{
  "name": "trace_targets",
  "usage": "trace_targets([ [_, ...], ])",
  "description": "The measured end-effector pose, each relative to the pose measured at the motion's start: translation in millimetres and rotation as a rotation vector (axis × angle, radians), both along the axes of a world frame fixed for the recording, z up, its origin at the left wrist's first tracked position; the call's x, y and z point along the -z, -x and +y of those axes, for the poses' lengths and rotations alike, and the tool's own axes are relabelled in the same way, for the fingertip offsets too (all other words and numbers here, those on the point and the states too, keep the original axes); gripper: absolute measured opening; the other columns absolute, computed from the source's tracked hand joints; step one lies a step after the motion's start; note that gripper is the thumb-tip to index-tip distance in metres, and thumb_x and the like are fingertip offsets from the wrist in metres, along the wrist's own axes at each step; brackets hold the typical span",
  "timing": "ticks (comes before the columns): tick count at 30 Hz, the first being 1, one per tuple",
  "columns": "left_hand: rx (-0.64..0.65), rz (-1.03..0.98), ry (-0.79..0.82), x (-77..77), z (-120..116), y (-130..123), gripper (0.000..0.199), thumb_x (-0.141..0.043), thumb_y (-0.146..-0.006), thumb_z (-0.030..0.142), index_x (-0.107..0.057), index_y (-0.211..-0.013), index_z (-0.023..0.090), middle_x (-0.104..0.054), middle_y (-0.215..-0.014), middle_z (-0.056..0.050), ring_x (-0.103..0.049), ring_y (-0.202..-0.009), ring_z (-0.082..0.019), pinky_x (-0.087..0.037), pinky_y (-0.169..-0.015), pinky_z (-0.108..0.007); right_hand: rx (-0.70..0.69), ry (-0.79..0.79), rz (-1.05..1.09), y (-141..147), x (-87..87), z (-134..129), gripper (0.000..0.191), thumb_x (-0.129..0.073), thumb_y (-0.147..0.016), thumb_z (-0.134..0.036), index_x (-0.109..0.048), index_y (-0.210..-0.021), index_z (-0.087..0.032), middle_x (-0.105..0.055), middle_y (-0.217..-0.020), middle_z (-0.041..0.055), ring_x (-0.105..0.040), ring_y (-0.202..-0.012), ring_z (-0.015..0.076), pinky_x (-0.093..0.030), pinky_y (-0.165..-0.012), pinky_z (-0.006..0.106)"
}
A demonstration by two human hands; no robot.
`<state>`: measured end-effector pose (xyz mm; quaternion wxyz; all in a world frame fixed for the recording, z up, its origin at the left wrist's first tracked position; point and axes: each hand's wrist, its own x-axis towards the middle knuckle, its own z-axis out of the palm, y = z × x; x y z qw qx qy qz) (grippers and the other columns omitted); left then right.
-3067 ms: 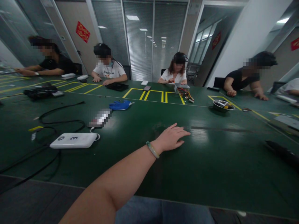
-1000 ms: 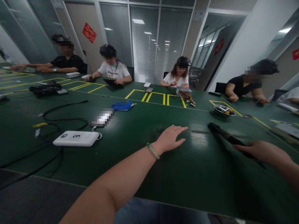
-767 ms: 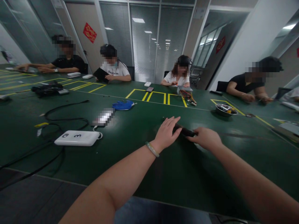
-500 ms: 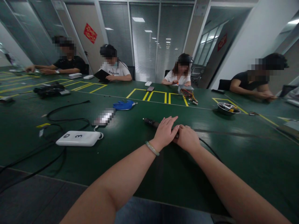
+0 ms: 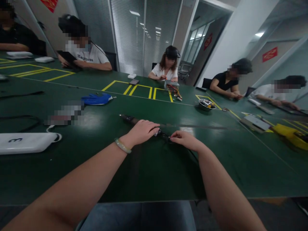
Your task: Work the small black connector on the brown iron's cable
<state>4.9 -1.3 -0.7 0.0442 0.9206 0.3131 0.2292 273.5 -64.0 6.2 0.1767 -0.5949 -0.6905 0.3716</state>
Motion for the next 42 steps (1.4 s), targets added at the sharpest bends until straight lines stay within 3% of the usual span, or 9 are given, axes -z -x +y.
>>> trace_targets([
  [4,0.030,0.105,-0.025,-4.3,0,6,0.062,-0.053,-0.087,0.060,-0.047,-0.138,0.027,-0.062,-0.126,-0.006,-0.056,-0.112,-0.025,-0.036,-0.094,-0.037,-0.023,0.105,0.024,4,2.1,2,0.027,-0.069,-0.084,-0.029,-0.064,-0.107,-0.016,-0.067,-0.087,0.0038,-0.062,-0.077,0.0161,-0.046,-0.065,0.025],
  [11,0.046,0.224,-0.007,-10.2,2,11,0.055,-0.058,-0.085,0.058,-0.053,-0.133,0.032,-0.063,-0.125,-0.003,-0.057,-0.110,-0.024,-0.036,-0.089,-0.035,0.052,0.021,-0.234,13,-1.7,-6,0.010,-0.066,-0.087,-0.021,-0.066,-0.096,-0.019,-0.067,-0.079,0.0017,-0.061,-0.071,0.0163,-0.041,-0.059,0.026],
  [15,0.038,0.301,0.061,-18.3,3,20,0.056,-0.057,-0.083,0.061,-0.055,-0.131,0.033,-0.065,-0.122,-0.003,-0.060,-0.107,-0.024,-0.039,-0.087,-0.033,0.224,-0.162,-0.437,22,-0.7,-8,0.005,-0.062,-0.089,-0.017,-0.065,-0.089,-0.020,-0.066,-0.083,0.0034,-0.061,-0.079,0.0193,-0.039,-0.063,0.027],
  [19,-0.047,0.363,0.097,-22.8,1,25,0.055,-0.054,-0.083,0.064,-0.058,-0.128,0.032,-0.068,-0.118,-0.004,-0.063,-0.103,-0.025,-0.042,-0.085,-0.034,0.456,-0.329,-0.546,23,1.1,-5,0.008,-0.051,-0.095,-0.017,-0.059,-0.098,-0.019,-0.063,-0.099,0.0079,-0.060,-0.088,0.0227,-0.040,-0.069,0.030],
  [26,-0.039,0.394,0.133,-25.8,-3,26,0.051,-0.053,-0.084,0.062,-0.059,-0.125,0.032,-0.066,-0.118,-0.003,-0.062,-0.104,-0.026,-0.045,-0.087,-0.036,0.548,-0.220,-0.620,13,5.1,0,0.013,-0.047,-0.095,-0.015,-0.055,-0.105,-0.013,-0.060,-0.108,0.0147,-0.060,-0.095,0.0283,-0.044,-0.076,0.036],
  [29,-0.040,0.332,0.084,-23.0,-1,24,0.051,-0.052,-0.087,0.055,-0.056,-0.129,0.026,-0.060,-0.128,-0.006,-0.058,-0.112,-0.026,-0.043,-0.094,-0.037,0.481,-0.223,-0.515,10,9.4,5,0.008,-0.055,-0.092,-0.017,-0.059,-0.099,-0.015,-0.063,-0.100,0.0108,-0.060,-0.094,0.0261,-0.045,-0.076,0.034],
  [32,0.004,0.241,0.056,-19.8,-3,19,0.049,-0.052,-0.090,0.045,-0.050,-0.134,0.024,-0.056,-0.132,-0.007,-0.055,-0.116,-0.024,-0.042,-0.097,-0.036,0.378,-0.199,-0.188,14,10.6,8,0.011,-0.061,-0.089,-0.016,-0.061,-0.100,-0.017,-0.065,-0.089,0.0043,-0.062,-0.082,0.0186,-0.047,-0.071,0.028],
  [36,0.054,0.160,0.033,-16.9,-9,8,0.036,-0.056,-0.087,0.036,-0.056,-0.122,0.025,-0.062,-0.119,-0.005,-0.059,-0.106,-0.021,-0.045,-0.092,-0.035,0.233,-0.123,0.274,26,6.0,6,0.023,-0.063,-0.085,-0.011,-0.059,-0.108,-0.015,-0.064,-0.077,0.0007,-0.061,-0.067,0.0133,-0.050,-0.065,0.025],
  [42,-0.011,0.170,-0.024,-7.3,-12,-10,0.021,-0.057,-0.088,0.029,-0.058,-0.107,0.022,-0.065,-0.103,-0.005,-0.061,-0.094,-0.022,-0.046,-0.082,-0.034,-0.031,-0.090,0.539,39,5.0,-1,0.038,-0.073,-0.076,-0.021,-0.060,-0.112,-0.015,-0.065,-0.078,-0.0001,-0.061,-0.073,0.0137,-0.050,-0.073,0.027],
])
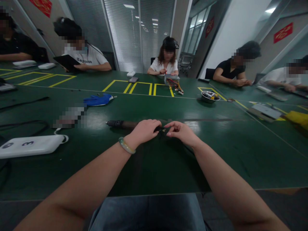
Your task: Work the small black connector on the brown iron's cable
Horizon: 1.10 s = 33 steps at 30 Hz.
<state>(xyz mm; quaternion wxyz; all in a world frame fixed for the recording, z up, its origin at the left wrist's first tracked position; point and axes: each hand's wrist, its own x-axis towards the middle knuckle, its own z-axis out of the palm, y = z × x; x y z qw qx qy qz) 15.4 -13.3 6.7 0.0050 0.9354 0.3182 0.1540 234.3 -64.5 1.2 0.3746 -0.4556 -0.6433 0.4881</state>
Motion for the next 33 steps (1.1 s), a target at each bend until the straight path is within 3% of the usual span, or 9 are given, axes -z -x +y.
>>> trace_targets([
  [4,0.003,-0.015,-0.006,6.0,3,-2,0.018,-0.058,-0.088,0.033,-0.057,-0.102,0.021,-0.065,-0.098,-0.005,-0.060,-0.092,-0.022,-0.046,-0.078,-0.034,-0.138,0.028,-0.035,14,15.7,-3,0.036,-0.075,-0.075,-0.025,-0.063,-0.108,-0.015,-0.065,-0.077,0.0000,-0.060,-0.069,0.0129,-0.047,-0.066,0.025],
  [8,0.028,-0.044,0.011,6.6,7,0,0.019,-0.058,-0.088,0.035,-0.058,-0.100,0.021,-0.065,-0.096,-0.004,-0.061,-0.090,-0.022,-0.046,-0.076,-0.034,-0.053,0.016,-0.109,19,24.4,-1,0.032,-0.074,-0.076,-0.027,-0.064,-0.105,-0.015,-0.064,-0.074,-0.0005,-0.059,-0.066,0.0129,-0.046,-0.064,0.024],
  [13,0.035,-0.048,0.007,4.0,9,1,0.015,-0.058,-0.085,0.032,-0.060,-0.094,0.020,-0.065,-0.092,-0.005,-0.062,-0.086,-0.022,-0.047,-0.074,-0.033,0.133,-0.127,-0.165,7,-6.3,14,0.021,-0.072,-0.075,-0.024,-0.064,-0.093,-0.016,-0.064,-0.077,0.0005,-0.058,-0.066,0.0125,-0.046,-0.063,0.024],
  [17,0.038,-0.054,0.014,5.3,11,2,0.020,-0.058,-0.085,0.035,-0.062,-0.100,0.022,-0.067,-0.096,-0.005,-0.063,-0.088,-0.022,-0.048,-0.076,-0.034,0.194,-0.152,0.147,27,-26.8,16,0.028,-0.076,-0.072,-0.033,-0.058,-0.088,-0.018,-0.059,-0.071,-0.0023,-0.055,-0.062,0.0111,-0.047,-0.061,0.023],
  [23,-0.022,-0.028,-0.002,6.7,13,3,0.020,-0.059,-0.085,0.038,-0.065,-0.093,0.020,-0.069,-0.091,-0.007,-0.065,-0.084,-0.023,-0.048,-0.072,-0.033,0.212,-0.103,0.395,70,-4.0,4,0.041,-0.075,-0.073,-0.046,-0.052,-0.095,-0.020,-0.058,-0.066,-0.0041,-0.057,-0.058,0.0115,-0.049,-0.059,0.023],
  [28,0.011,-0.036,-0.011,3.9,10,3,0.021,-0.057,-0.087,0.038,-0.064,-0.095,0.020,-0.068,-0.090,-0.005,-0.064,-0.083,-0.021,-0.047,-0.070,-0.032,0.100,-0.064,0.287,43,7.4,-2,0.039,-0.074,-0.078,-0.038,-0.052,-0.103,-0.018,-0.061,-0.073,-0.0030,-0.060,-0.053,0.0108,-0.046,-0.053,0.021],
  [33,0.038,-0.075,0.016,6.6,11,4,0.018,-0.058,-0.085,0.035,-0.065,-0.098,0.024,-0.068,-0.095,-0.002,-0.064,-0.087,-0.019,-0.047,-0.075,-0.031,-0.047,0.110,0.020,21,14.4,-7,0.033,-0.073,-0.079,-0.031,-0.056,-0.103,-0.016,-0.063,-0.071,-0.0008,-0.061,-0.055,0.0120,-0.041,-0.047,0.018],
])
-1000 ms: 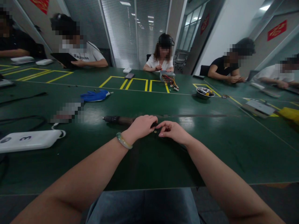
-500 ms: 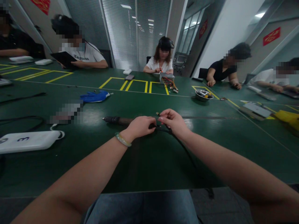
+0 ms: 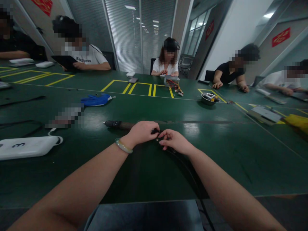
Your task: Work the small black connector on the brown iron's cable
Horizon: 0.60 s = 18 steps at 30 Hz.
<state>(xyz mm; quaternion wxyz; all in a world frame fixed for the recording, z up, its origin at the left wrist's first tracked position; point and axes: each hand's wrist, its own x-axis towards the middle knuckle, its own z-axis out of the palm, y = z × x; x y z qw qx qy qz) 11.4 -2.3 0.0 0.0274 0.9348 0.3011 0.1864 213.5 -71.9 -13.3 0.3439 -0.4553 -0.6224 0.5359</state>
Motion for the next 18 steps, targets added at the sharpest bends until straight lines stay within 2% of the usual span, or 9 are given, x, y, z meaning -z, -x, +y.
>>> trace_targets([
  [2,-0.005,-0.014,0.003,1.3,0,0,0.019,-0.058,-0.085,0.035,-0.066,-0.099,0.024,-0.068,-0.095,-0.002,-0.063,-0.088,-0.019,-0.047,-0.077,-0.032,-0.001,0.009,-0.044,-2,4.0,3,0.033,-0.072,-0.079,-0.030,-0.057,-0.104,-0.015,-0.063,-0.068,-0.0008,-0.059,-0.053,0.0112,-0.038,-0.045,0.017],
  [5,0.013,-0.029,0.007,1.6,0,0,0.020,-0.057,-0.086,0.034,-0.066,-0.099,0.024,-0.069,-0.096,-0.002,-0.063,-0.090,-0.019,-0.047,-0.079,-0.032,0.101,-0.060,-0.085,-4,9.6,10,0.032,-0.073,-0.077,-0.029,-0.057,-0.101,-0.016,-0.062,-0.066,-0.0018,-0.058,-0.055,0.0119,-0.039,-0.047,0.019],
  [9,0.052,-0.047,0.031,0.0,1,1,0.020,-0.056,-0.086,0.032,-0.067,-0.101,0.024,-0.069,-0.101,-0.001,-0.063,-0.093,-0.019,-0.046,-0.082,-0.031,0.205,-0.178,-0.271,-5,12.4,14,0.024,-0.071,-0.079,-0.026,-0.057,-0.098,-0.019,-0.061,-0.071,-0.0027,-0.060,-0.063,0.0136,-0.043,-0.055,0.022],
  [13,0.073,-0.047,0.054,-1.6,2,3,0.019,-0.057,-0.087,0.032,-0.067,-0.102,0.024,-0.069,-0.101,-0.001,-0.063,-0.094,-0.019,-0.046,-0.082,-0.031,0.241,-0.346,-0.475,-3,6.4,12,0.017,-0.069,-0.082,-0.019,-0.059,-0.096,-0.023,-0.063,-0.078,-0.0031,-0.060,-0.071,0.0133,-0.042,-0.063,0.024],
  [18,0.097,-0.035,0.069,-2.3,4,4,0.019,-0.056,-0.089,0.033,-0.067,-0.102,0.023,-0.068,-0.100,-0.002,-0.063,-0.092,-0.019,-0.046,-0.080,-0.030,0.234,-0.408,-0.645,3,-3.0,10,0.023,-0.069,-0.083,-0.015,-0.061,-0.102,-0.026,-0.065,-0.084,-0.0031,-0.060,-0.077,0.0151,-0.041,-0.066,0.025],
])
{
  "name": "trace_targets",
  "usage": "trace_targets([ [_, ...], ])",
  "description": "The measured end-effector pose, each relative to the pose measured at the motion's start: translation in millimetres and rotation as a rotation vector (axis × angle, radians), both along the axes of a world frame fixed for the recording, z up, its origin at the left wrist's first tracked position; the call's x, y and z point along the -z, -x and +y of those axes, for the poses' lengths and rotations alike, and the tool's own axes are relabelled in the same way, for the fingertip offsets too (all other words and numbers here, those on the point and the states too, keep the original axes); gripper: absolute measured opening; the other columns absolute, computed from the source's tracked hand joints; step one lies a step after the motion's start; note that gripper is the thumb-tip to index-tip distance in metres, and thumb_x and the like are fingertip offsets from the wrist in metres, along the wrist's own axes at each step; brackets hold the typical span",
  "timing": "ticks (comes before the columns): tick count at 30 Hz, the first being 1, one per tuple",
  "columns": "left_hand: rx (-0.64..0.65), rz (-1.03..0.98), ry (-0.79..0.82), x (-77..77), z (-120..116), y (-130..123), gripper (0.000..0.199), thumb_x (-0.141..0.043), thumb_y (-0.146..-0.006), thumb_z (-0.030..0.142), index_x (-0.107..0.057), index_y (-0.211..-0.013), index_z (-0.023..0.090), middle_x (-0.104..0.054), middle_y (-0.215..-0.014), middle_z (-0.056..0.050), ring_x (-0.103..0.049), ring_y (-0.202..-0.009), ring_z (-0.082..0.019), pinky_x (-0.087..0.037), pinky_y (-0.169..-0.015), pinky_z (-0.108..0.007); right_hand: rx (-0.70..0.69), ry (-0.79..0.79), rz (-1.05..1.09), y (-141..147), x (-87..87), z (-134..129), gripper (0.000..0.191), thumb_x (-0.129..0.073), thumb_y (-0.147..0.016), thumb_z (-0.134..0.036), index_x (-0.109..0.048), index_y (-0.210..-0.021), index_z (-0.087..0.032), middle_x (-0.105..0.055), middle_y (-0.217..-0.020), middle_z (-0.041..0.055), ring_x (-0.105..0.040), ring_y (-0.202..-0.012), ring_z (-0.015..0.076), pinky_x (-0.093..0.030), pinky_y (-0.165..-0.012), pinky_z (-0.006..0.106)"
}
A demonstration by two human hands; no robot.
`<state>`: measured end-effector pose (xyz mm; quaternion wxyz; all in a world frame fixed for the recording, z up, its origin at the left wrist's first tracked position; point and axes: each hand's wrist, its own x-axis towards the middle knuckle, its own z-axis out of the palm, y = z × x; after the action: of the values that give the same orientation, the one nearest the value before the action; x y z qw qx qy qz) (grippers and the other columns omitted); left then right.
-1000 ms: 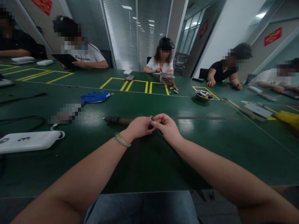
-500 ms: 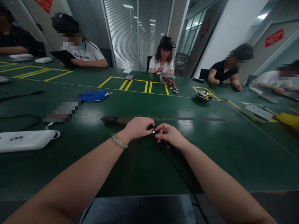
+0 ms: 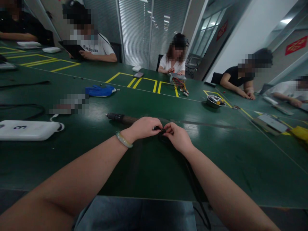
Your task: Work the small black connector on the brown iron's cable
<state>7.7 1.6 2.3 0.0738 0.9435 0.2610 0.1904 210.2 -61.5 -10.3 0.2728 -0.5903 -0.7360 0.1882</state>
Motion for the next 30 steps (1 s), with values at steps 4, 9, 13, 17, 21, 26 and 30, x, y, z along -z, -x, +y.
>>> trace_targets([
  [4,0.001,0.007,0.010,0.6,1,0,0.019,-0.056,-0.089,0.033,-0.068,-0.100,0.022,-0.068,-0.099,-0.003,-0.062,-0.091,-0.019,-0.045,-0.080,-0.030,0.024,-0.032,-0.051,4,-2.3,-2,0.029,-0.070,-0.083,-0.016,-0.060,-0.107,-0.028,-0.066,-0.086,-0.0036,-0.061,-0.080,0.0164,-0.041,-0.068,0.027],
  [9,0.027,-0.011,0.027,0.8,2,0,0.018,-0.057,-0.089,0.031,-0.068,-0.100,0.023,-0.068,-0.102,-0.002,-0.062,-0.094,-0.018,-0.046,-0.082,-0.029,0.024,-0.028,0.068,4,3.1,-1,0.035,-0.072,-0.081,-0.015,-0.057,-0.110,-0.028,-0.066,-0.086,-0.0051,-0.061,-0.078,0.0145,-0.042,-0.068,0.026],
  [13,0.039,-0.025,0.031,1.9,3,0,0.017,-0.060,-0.088,0.031,-0.068,-0.101,0.024,-0.068,-0.104,-0.001,-0.062,-0.097,-0.018,-0.046,-0.083,-0.029,0.012,0.016,0.220,4,11.6,3,0.036,-0.071,-0.080,-0.012,-0.056,-0.110,-0.025,-0.066,-0.085,-0.0051,-0.061,-0.073,0.0131,-0.043,-0.066,0.025],
  [17,0.037,-0.035,0.034,3.8,3,-1,0.016,-0.061,-0.088,0.030,-0.069,-0.099,0.023,-0.068,-0.105,-0.001,-0.062,-0.097,-0.018,-0.046,-0.084,-0.029,0.008,0.011,0.275,7,16.5,6,0.036,-0.068,-0.080,-0.009,-0.056,-0.110,-0.025,-0.066,-0.084,-0.0049,-0.060,-0.071,0.0125,-0.043,-0.066,0.024],
  [21,0.018,-0.029,0.022,4.0,1,-2,0.017,-0.060,-0.089,0.032,-0.070,-0.100,0.024,-0.068,-0.105,0.000,-0.063,-0.096,-0.017,-0.046,-0.084,-0.030,0.016,-0.019,0.269,9,15.6,5,0.036,-0.067,-0.080,-0.009,-0.056,-0.111,-0.025,-0.065,-0.082,-0.0046,-0.059,-0.071,0.0129,-0.043,-0.066,0.025],
  [26,-0.024,-0.031,0.010,4.6,-1,-4,0.019,-0.058,-0.090,0.034,-0.070,-0.103,0.025,-0.067,-0.108,0.000,-0.062,-0.098,-0.018,-0.046,-0.084,-0.030,0.021,-0.061,0.224,7,14.1,5,0.035,-0.065,-0.082,-0.012,-0.058,-0.113,-0.025,-0.064,-0.082,-0.0033,-0.059,-0.072,0.0132,-0.044,-0.068,0.025],
  [30,-0.043,-0.036,0.015,6.5,0,-6,0.018,-0.059,-0.090,0.034,-0.069,-0.100,0.024,-0.067,-0.104,0.000,-0.062,-0.097,-0.019,-0.046,-0.084,-0.031,0.013,-0.031,0.337,4,21.2,10,0.031,-0.065,-0.081,-0.017,-0.057,-0.111,-0.022,-0.063,-0.079,-0.0028,-0.059,-0.070,0.0136,-0.045,-0.067,0.025],
])
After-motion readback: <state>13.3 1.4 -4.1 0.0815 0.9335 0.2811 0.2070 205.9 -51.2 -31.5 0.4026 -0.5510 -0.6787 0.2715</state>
